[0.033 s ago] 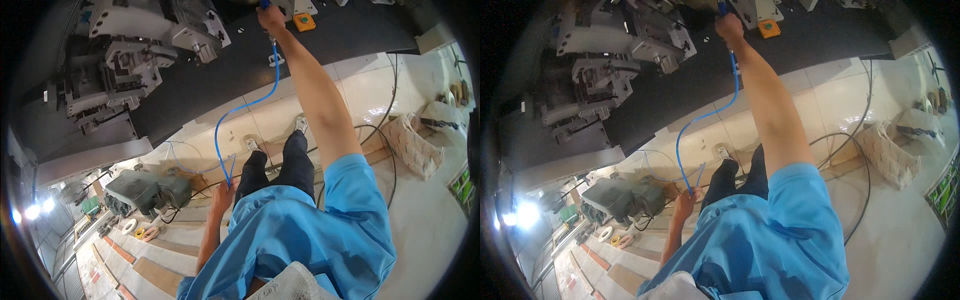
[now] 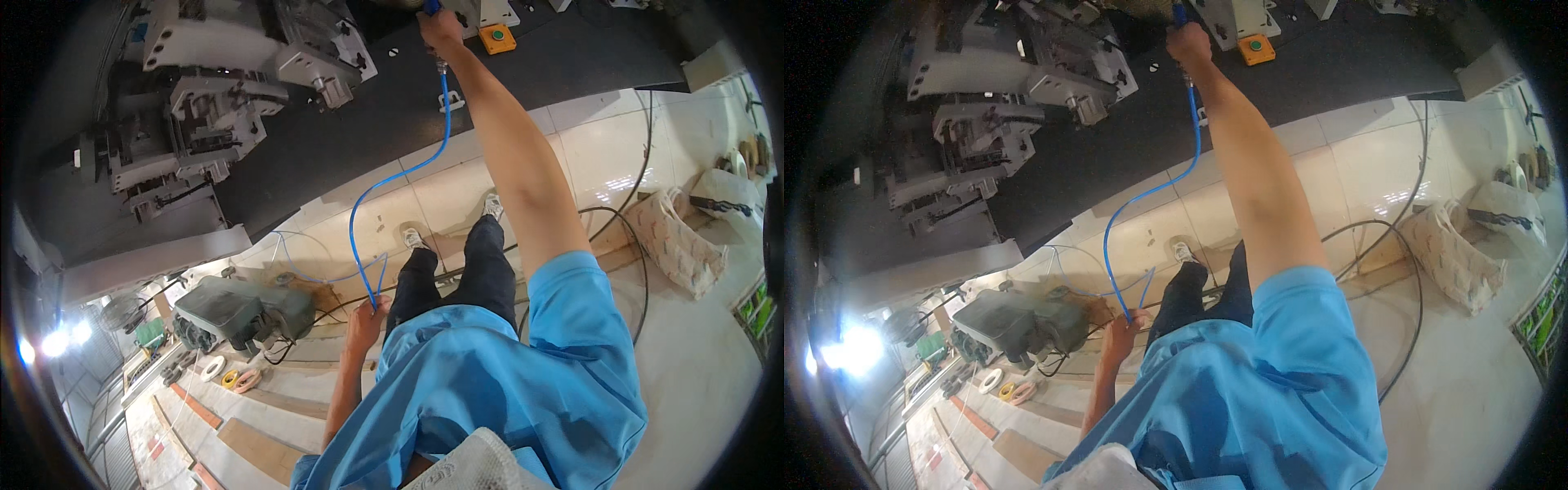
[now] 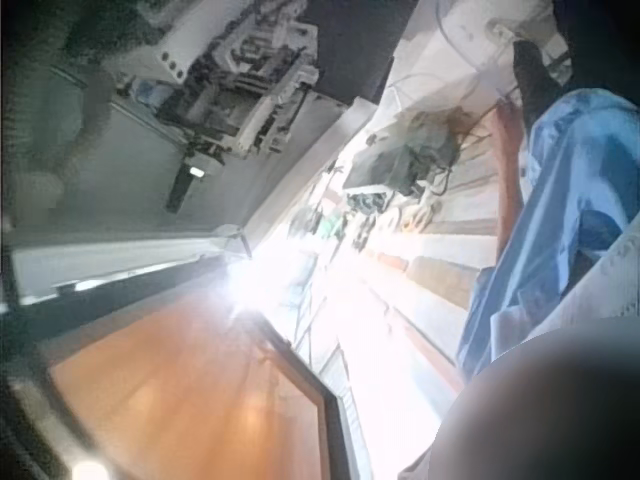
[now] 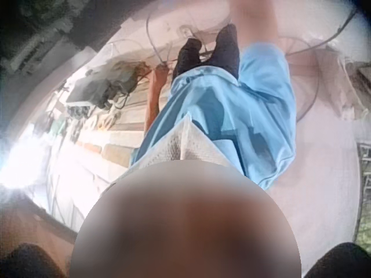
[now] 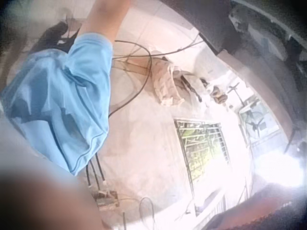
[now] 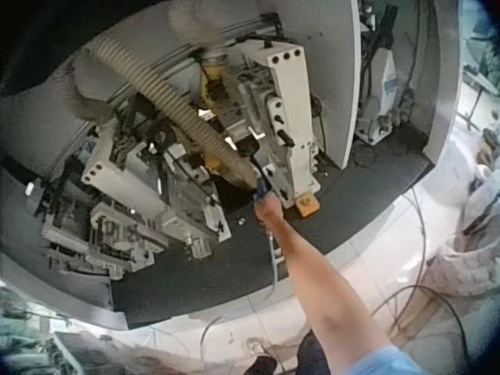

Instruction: The person uses a blue air hose to blow dust and debris from various parts of a large industrial machine and the surrounding floor. They move around the machine, directing the air stream at different components and surfaces, then walk across the room to a cabinet and pick up a black cloth.

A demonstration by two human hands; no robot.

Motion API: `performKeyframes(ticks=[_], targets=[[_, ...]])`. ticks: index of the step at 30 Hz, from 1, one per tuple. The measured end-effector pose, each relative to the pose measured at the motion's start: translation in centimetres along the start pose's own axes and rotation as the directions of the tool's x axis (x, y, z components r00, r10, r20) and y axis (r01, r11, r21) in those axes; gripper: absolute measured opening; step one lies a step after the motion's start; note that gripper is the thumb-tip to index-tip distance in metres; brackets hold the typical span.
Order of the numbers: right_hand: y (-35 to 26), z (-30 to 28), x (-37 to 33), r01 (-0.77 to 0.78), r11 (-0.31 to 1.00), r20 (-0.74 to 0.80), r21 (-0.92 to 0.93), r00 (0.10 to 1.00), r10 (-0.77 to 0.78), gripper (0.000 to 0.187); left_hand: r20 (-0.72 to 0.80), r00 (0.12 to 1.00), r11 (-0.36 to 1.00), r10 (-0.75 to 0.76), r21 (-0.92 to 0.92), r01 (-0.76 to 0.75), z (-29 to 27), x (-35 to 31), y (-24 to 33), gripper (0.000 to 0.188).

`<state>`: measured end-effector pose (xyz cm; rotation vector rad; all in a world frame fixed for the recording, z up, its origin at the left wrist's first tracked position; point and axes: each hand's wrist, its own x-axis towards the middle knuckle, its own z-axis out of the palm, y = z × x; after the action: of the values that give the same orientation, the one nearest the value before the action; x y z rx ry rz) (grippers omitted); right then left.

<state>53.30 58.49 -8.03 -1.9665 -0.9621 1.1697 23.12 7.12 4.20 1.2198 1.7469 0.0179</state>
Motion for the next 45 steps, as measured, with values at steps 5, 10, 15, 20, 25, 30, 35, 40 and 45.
performKeyframes(ticks=[5,10,15,20,25,30,35,40,45], targets=[[-0.6,1.7,4.7,0.106,0.994,-0.163,0.01,0.981,-0.103,0.047,-0.035,0.985,0.983,-0.17,0.058,0.172,2.2,0.5,3.0,0.025],[0.9,1.4,4.8,0.078,0.993,0.248,0.087,0.964,-0.097,0.047,-0.06,0.974,0.976,-0.216,0.004,0.217,2.6,-0.5,4.4,0.024],[5.4,-2.1,-1.9,-0.116,0.865,0.354,0.488,0.932,-0.075,0.038,-0.017,0.963,0.963,-0.269,0.029,0.269,2.3,-1.1,5.0,0.022],[8.7,-5.2,-3.0,-0.151,0.74,0.15,0.655,0.986,0.069,0.041,0.036,0.978,0.963,-0.207,0.182,0.197,1.0,0.0,6.6,0.023],[5.1,-5.0,0.2,-0.121,0.86,0.123,0.496,0.99,0.068,0.045,-0.009,0.979,0.96,-0.203,0.195,0.201,-0.3,1.1,8.5,0.023],[6.9,-7.9,-1.6,-0.197,0.758,0.353,0.621,0.934,-0.047,0.044,-0.047,0.987,0.969,-0.153,0.188,0.159,-2.1,0.9,7.5,0.023],[13.7,-15.2,-4.7,-0.361,0.595,0.331,0.718,0.929,0.165,0.035,-0.055,0.976,0.938,-0.213,0.268,0.22,-4.2,1.4,3.7,0.023],[14.1,-20.4,-2.9,-0.251,0.556,0.19,0.793,0.968,0.166,0.034,0.035,0.98,0.946,-0.195,0.271,0.179,-3.4,2.6,3.1,0.022],[11.9,-21.0,0.3,-0.273,0.478,0.248,0.835,0.962,0.116,0.033,0.055,0.987,0.936,-0.148,0.33,0.122,-1.7,3.5,7.8,0.023]])
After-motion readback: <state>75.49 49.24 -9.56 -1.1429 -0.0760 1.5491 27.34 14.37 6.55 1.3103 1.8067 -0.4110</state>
